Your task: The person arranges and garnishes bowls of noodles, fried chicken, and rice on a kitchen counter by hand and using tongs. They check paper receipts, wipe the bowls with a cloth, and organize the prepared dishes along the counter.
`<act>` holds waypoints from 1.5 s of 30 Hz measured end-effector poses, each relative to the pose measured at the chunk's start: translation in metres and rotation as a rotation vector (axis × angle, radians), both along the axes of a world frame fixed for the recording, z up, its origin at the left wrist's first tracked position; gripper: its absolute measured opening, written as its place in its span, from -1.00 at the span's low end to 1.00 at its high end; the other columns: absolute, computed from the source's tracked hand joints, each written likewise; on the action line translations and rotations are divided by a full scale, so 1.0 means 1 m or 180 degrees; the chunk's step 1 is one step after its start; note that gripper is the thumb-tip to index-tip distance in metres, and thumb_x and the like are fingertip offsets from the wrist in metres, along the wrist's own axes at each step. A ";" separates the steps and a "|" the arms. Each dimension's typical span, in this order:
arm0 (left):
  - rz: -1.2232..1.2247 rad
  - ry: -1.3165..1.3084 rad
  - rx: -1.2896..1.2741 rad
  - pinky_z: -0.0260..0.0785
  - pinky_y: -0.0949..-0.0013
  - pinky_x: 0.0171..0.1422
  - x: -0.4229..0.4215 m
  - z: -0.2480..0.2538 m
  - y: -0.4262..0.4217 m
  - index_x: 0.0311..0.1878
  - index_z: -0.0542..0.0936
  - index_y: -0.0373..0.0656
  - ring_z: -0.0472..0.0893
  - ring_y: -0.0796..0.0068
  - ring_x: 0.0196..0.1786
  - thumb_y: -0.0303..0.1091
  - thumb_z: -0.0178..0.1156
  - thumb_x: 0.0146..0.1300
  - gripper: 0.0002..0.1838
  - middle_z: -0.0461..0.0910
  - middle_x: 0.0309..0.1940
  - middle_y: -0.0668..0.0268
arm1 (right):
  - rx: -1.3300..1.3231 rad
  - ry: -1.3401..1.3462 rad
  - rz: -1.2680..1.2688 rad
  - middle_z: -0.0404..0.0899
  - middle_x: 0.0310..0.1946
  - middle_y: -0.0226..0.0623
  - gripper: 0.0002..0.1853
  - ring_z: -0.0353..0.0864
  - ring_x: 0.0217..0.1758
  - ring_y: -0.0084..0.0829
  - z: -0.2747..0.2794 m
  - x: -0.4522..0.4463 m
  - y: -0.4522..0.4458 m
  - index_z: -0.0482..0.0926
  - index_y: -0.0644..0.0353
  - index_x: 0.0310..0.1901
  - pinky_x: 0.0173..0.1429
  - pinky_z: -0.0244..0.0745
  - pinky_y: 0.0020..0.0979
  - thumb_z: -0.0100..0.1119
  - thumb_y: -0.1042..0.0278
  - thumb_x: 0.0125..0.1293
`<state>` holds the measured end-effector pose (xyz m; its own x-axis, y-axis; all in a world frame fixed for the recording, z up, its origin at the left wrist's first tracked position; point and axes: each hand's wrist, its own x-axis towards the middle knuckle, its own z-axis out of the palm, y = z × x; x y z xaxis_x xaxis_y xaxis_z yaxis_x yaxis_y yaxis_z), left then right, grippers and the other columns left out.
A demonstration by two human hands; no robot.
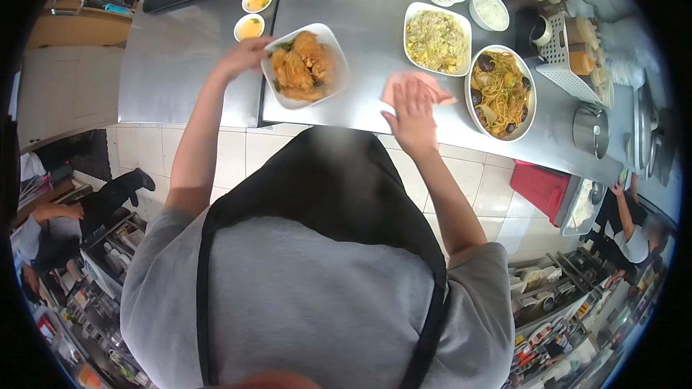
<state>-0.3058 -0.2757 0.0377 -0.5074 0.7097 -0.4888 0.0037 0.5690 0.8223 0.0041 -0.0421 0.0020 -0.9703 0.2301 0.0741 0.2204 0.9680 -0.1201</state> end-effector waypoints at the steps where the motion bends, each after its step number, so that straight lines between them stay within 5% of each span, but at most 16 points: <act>1: 0.0263 -0.0384 0.0162 0.47 0.50 -0.26 0.012 -0.001 -0.013 0.04 0.44 -0.19 0.56 0.52 -0.25 -0.42 -0.03 0.06 -0.59 0.54 -0.23 0.28 | -0.0017 0.0081 0.0022 -0.01 0.29 0.02 -0.35 -0.02 0.34 -0.01 -0.003 -0.022 -0.002 0.10 0.16 0.27 0.36 -0.10 -0.10 -0.11 -0.04 0.23; 4: 0.0779 -0.0989 0.0611 0.49 0.50 -0.16 0.049 -0.003 -0.036 0.09 0.38 -0.28 0.57 0.48 -0.20 -0.43 -0.06 0.07 -0.55 0.51 -0.16 0.24 | 0.0100 0.0398 0.0258 0.03 0.27 0.03 -0.39 0.01 0.33 -0.04 -0.011 -0.101 0.006 0.12 0.19 0.24 0.35 -0.07 -0.14 -0.16 -0.01 0.27; 11: 0.1596 -0.0938 0.0841 0.49 0.37 -0.08 0.077 0.024 -0.055 0.11 0.31 -0.40 0.57 0.34 -0.13 -0.55 -0.13 0.08 -0.55 0.50 -0.11 0.12 | 0.0135 0.0964 0.0472 0.17 0.21 -0.05 -0.50 0.12 0.28 -0.08 0.016 -0.214 -0.009 0.27 0.17 0.16 0.31 0.05 -0.18 -0.09 0.10 0.23; 13: 0.1735 -0.1099 0.1007 0.49 0.35 -0.07 0.079 0.035 -0.057 0.10 0.30 -0.40 0.57 0.31 -0.13 -0.56 -0.14 0.10 -0.57 0.49 -0.10 0.10 | 0.1503 -0.1161 0.0337 0.30 0.15 -0.16 -0.53 0.28 0.19 -0.19 0.102 -0.206 -0.052 0.28 0.15 0.16 0.27 0.11 -0.26 -0.15 0.10 0.27; 15: 0.1717 -0.1211 0.1161 0.49 0.35 -0.07 0.078 0.027 -0.057 0.08 0.31 -0.41 0.57 0.30 -0.13 -0.55 -0.14 0.11 -0.58 0.49 -0.11 0.09 | -0.2216 -0.0232 0.0726 0.34 0.12 -0.26 -0.60 0.36 0.13 -0.26 0.017 -0.183 -0.048 0.37 0.12 0.09 0.20 0.21 -0.31 -0.10 0.18 0.25; 17: 0.1667 -0.1328 0.1327 0.49 0.36 -0.06 0.076 0.024 -0.046 0.07 0.32 -0.41 0.57 0.30 -0.13 -0.55 -0.13 0.12 -0.60 0.49 -0.12 0.08 | -0.1650 0.0311 0.0937 0.39 0.05 -0.33 -0.63 0.39 0.10 -0.30 0.010 -0.144 -0.077 0.39 0.13 0.06 0.15 0.27 -0.35 -0.12 0.24 0.24; 19: 0.1802 -0.1355 0.1394 0.49 0.35 -0.07 0.080 0.023 -0.025 0.03 0.33 -0.43 0.56 0.28 -0.12 -0.54 -0.12 0.12 -0.63 0.49 -0.14 0.06 | -0.1394 0.0617 0.2029 0.40 0.01 -0.32 -0.58 0.39 0.10 -0.32 -0.002 -0.106 -0.075 0.34 0.09 0.10 0.13 0.28 -0.37 -0.08 0.26 0.18; 21: 0.1810 -0.1338 0.1414 0.49 0.34 -0.07 0.078 0.007 -0.013 0.02 0.33 -0.44 0.56 0.27 -0.12 -0.54 -0.12 0.12 -0.64 0.49 -0.14 0.05 | -0.0148 0.0403 0.2630 0.37 0.11 -0.34 -0.61 0.34 0.17 -0.30 0.041 -0.071 -0.066 0.44 0.03 0.02 0.20 0.26 -0.28 0.03 0.38 0.09; 23: 0.1884 -0.1401 0.1471 0.49 0.30 -0.05 0.082 0.003 -0.002 0.00 0.32 -0.44 0.55 0.23 -0.11 -0.55 -0.12 0.14 -0.67 0.48 -0.15 0.04 | -0.0319 -0.1966 0.2014 0.42 0.06 -0.35 -0.61 0.38 0.14 -0.27 0.117 -0.060 -0.070 0.47 0.07 -0.02 0.22 0.25 -0.30 0.03 0.45 0.03; 25: 0.2077 -0.1432 0.1593 0.48 0.28 -0.02 0.089 -0.017 0.004 0.00 0.30 -0.45 0.55 0.21 -0.10 -0.55 -0.12 0.15 -0.67 0.48 -0.15 0.02 | -0.1798 0.0604 0.2077 0.51 -0.09 -0.32 -0.71 0.48 0.01 -0.34 -0.002 0.013 -0.034 0.49 0.15 -0.08 0.12 0.33 -0.36 -0.02 0.46 0.13; 27: 0.2440 -0.1535 0.1858 0.45 0.21 0.03 0.103 -0.018 0.012 -0.02 0.25 -0.44 0.54 0.14 -0.10 -0.56 -0.09 0.16 -0.70 0.46 -0.18 -0.01 | -0.4489 -0.0263 0.0234 0.52 -0.24 -0.31 -0.80 0.50 -0.15 -0.46 -0.023 0.045 -0.028 0.50 0.22 -0.15 -0.03 0.39 -0.45 -0.10 0.41 0.26; 30: 0.2296 -0.1817 0.1743 0.44 0.18 0.03 0.115 -0.018 0.007 -0.05 0.25 -0.44 0.54 0.13 -0.10 -0.51 -0.03 0.19 -0.71 0.46 -0.20 -0.01 | -0.3266 0.0465 -0.0940 0.53 -0.40 -0.12 -0.81 0.52 -0.30 -0.35 0.012 0.035 -0.018 0.50 0.25 -0.24 -0.22 0.41 -0.40 -0.06 0.34 0.25; 32: 0.2131 -0.1773 0.1512 0.45 0.19 0.00 0.108 -0.018 -0.004 -0.07 0.27 -0.39 0.54 0.18 -0.09 -0.42 0.00 0.23 -0.71 0.46 -0.20 0.05 | -0.3456 0.0382 -0.1560 0.54 -0.40 -0.16 -0.73 0.49 -0.30 -0.42 0.016 0.010 -0.010 0.49 0.29 -0.23 -0.20 0.39 -0.42 -0.12 0.25 0.32; 35: 0.2106 -0.0706 0.0956 0.48 0.28 -0.10 0.091 -0.014 -0.009 0.09 0.25 -0.27 0.55 0.26 -0.11 -0.32 -0.04 0.28 -0.63 0.47 -0.16 0.17 | -0.3832 0.1187 -0.1550 0.52 -0.47 -0.21 -0.68 0.44 -0.37 -0.51 -0.017 -0.039 0.007 0.49 0.31 -0.19 -0.22 0.36 -0.48 -0.13 0.20 0.31; 39: 0.1678 -0.1130 0.0956 0.50 0.30 -0.11 0.064 0.003 -0.003 0.33 0.01 -0.05 0.59 0.25 -0.19 -0.35 -0.16 0.31 -0.48 0.39 0.00 0.05 | -0.3889 0.1209 -0.1587 0.56 -0.41 -0.20 -0.66 0.47 -0.33 -0.53 -0.004 -0.106 0.014 0.52 0.32 -0.15 -0.19 0.37 -0.50 -0.08 0.19 0.28; 45: 0.1738 -0.1360 0.1232 0.52 0.25 -0.10 0.074 -0.003 0.007 0.21 0.11 -0.24 0.58 0.15 -0.19 -0.49 -0.19 0.25 -0.57 0.34 0.00 -0.03 | -0.3940 0.1609 -0.1756 0.58 -0.49 -0.26 -0.70 0.48 -0.43 -0.55 0.002 -0.133 -0.019 0.58 0.33 -0.22 -0.27 0.38 -0.52 0.13 0.26 0.14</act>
